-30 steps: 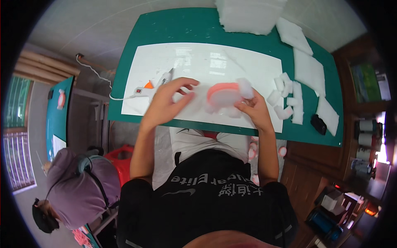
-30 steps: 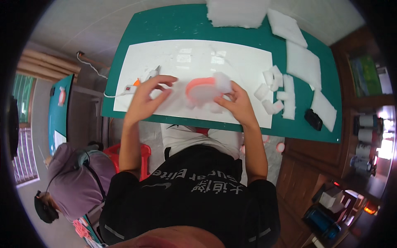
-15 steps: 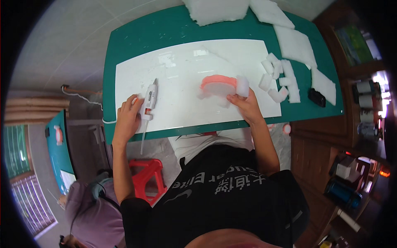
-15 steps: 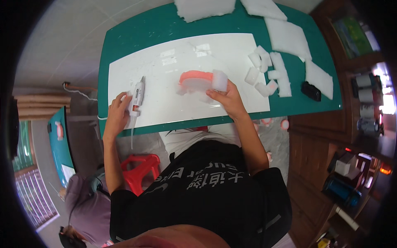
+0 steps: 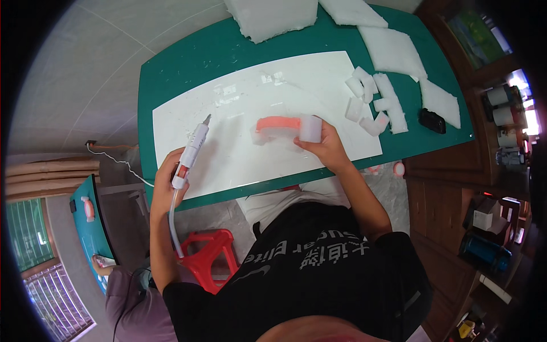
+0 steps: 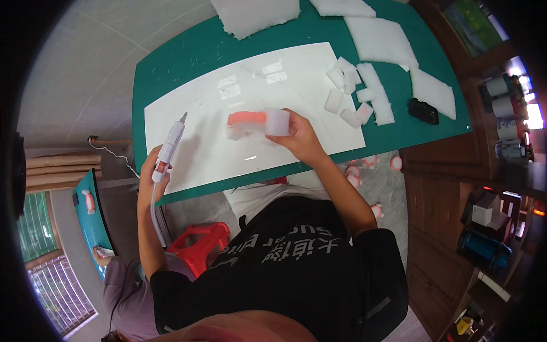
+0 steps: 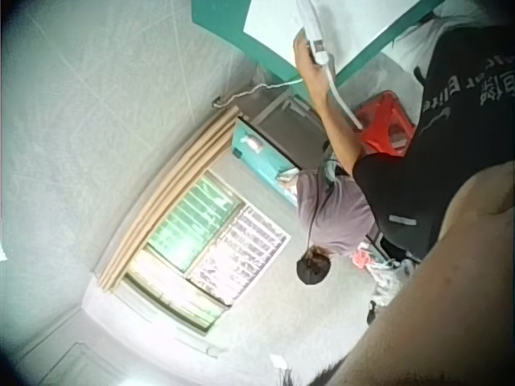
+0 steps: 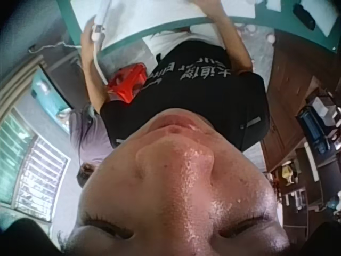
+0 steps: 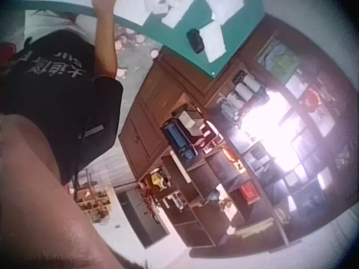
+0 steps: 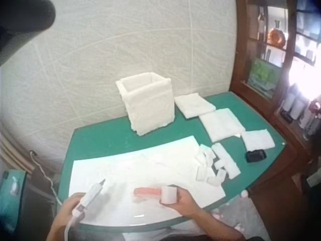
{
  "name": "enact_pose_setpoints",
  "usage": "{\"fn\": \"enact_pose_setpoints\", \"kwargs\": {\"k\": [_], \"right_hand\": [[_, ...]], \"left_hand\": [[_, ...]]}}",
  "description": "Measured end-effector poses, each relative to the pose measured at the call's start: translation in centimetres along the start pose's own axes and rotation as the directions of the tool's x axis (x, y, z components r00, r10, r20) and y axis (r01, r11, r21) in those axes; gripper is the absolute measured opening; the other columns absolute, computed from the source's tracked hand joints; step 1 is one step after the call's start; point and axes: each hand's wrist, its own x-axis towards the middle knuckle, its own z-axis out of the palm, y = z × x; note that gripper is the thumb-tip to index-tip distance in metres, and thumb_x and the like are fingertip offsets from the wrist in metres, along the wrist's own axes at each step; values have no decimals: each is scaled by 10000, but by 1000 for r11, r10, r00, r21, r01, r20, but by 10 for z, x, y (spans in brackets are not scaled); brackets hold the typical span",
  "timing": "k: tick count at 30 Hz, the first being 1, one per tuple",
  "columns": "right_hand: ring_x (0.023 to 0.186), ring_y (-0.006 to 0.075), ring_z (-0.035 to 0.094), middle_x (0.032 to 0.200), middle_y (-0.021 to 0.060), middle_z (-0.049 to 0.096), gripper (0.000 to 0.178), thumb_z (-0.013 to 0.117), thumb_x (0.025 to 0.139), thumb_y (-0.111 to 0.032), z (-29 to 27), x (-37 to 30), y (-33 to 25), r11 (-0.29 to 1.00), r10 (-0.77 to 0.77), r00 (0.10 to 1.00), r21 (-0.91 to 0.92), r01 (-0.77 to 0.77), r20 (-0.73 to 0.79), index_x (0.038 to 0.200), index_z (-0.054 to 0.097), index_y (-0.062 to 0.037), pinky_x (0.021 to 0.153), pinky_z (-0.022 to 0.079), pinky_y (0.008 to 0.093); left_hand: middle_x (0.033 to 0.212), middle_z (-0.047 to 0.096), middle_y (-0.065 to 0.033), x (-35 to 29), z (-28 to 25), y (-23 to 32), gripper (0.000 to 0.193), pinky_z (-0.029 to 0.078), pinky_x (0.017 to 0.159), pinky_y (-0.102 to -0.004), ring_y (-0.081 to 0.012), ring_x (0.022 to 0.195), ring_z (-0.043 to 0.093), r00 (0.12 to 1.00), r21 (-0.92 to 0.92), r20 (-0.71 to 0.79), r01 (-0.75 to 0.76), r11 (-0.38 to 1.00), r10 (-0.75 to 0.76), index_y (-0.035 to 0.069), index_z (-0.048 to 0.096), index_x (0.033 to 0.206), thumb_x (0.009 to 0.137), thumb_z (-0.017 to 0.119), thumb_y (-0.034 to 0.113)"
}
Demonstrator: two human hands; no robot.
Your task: Assemble small foam blocks onto a larger foam base using a hot glue gun.
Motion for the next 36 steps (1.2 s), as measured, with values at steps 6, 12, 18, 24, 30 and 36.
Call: {"fn": "enact_pose_setpoints", "kwargs": {"k": [6, 12, 18, 24, 30, 36], "right_hand": [[947, 110, 602, 1019, 25, 619, 394, 745, 813, 8, 34, 7, 9, 993, -116, 993, -22, 117, 26, 1169, 577, -10, 872, 501, 285], [1009, 118, 599, 1070, 54, 645, 377, 737, 820, 14, 53, 5, 18, 991, -130, 990, -22, 132, 62, 1162, 579, -5, 893, 490, 284], [1073, 149, 598, 1174, 92, 655, 380, 741, 818, 3, 66, 2, 18, 987, -151, 987, -46, 154, 57, 1167, 591, 8, 941, 472, 306], [1087, 152, 594, 1179, 89, 653, 398, 739, 820, 2, 76, -1, 12, 983, -177, 982, -40, 180, 61, 1191, 597, 6, 950, 468, 303], [1096, 155, 591, 1191, 89, 648, 414, 744, 818, -4, 79, 0, 13, 982, -177, 980, -54, 182, 90, 1204, 594, 7, 956, 465, 305], [1149, 177, 571, 1236, 114, 622, 466, 708, 814, 34, 75, -1, 14, 981, -169, 977, -71, 179, 132, 1253, 551, 21, 1014, 436, 333]], "left_hand": [[792, 564, -23, -16, 9, -6, 223, 407, 639, -266, -107, 700, 510, 986, -101, -110, 115, 988, -126, 13, 634, 988, 804, 705, 117], [777, 554, -28, -23, 21, 1, 206, 401, 635, -267, -103, 707, 494, 993, -201, -61, 84, 976, -98, 2, 618, 907, 804, 728, 143], [934, 664, -61, -29, 22, 6, 226, 457, 727, -257, -123, 826, 580, 995, -370, -20, 84, 925, -98, -24, 663, 1063, 859, 678, 70], [951, 683, -78, -36, 21, -3, 193, 495, 778, -268, -133, 877, 625, 992, -411, -37, 91, 907, -117, -29, 663, 1068, 883, 649, 21], [898, 688, -53, -45, 21, -16, 136, 500, 750, -264, -115, 835, 624, 992, -404, -85, 54, 913, -97, -19, 661, 1010, 887, 658, 40], [877, 679, -46, -46, 23, -13, 128, 495, 738, -268, -115, 824, 616, 992, -357, -112, 16, 934, -59, -9, 654, 1002, 888, 661, 50]]}}
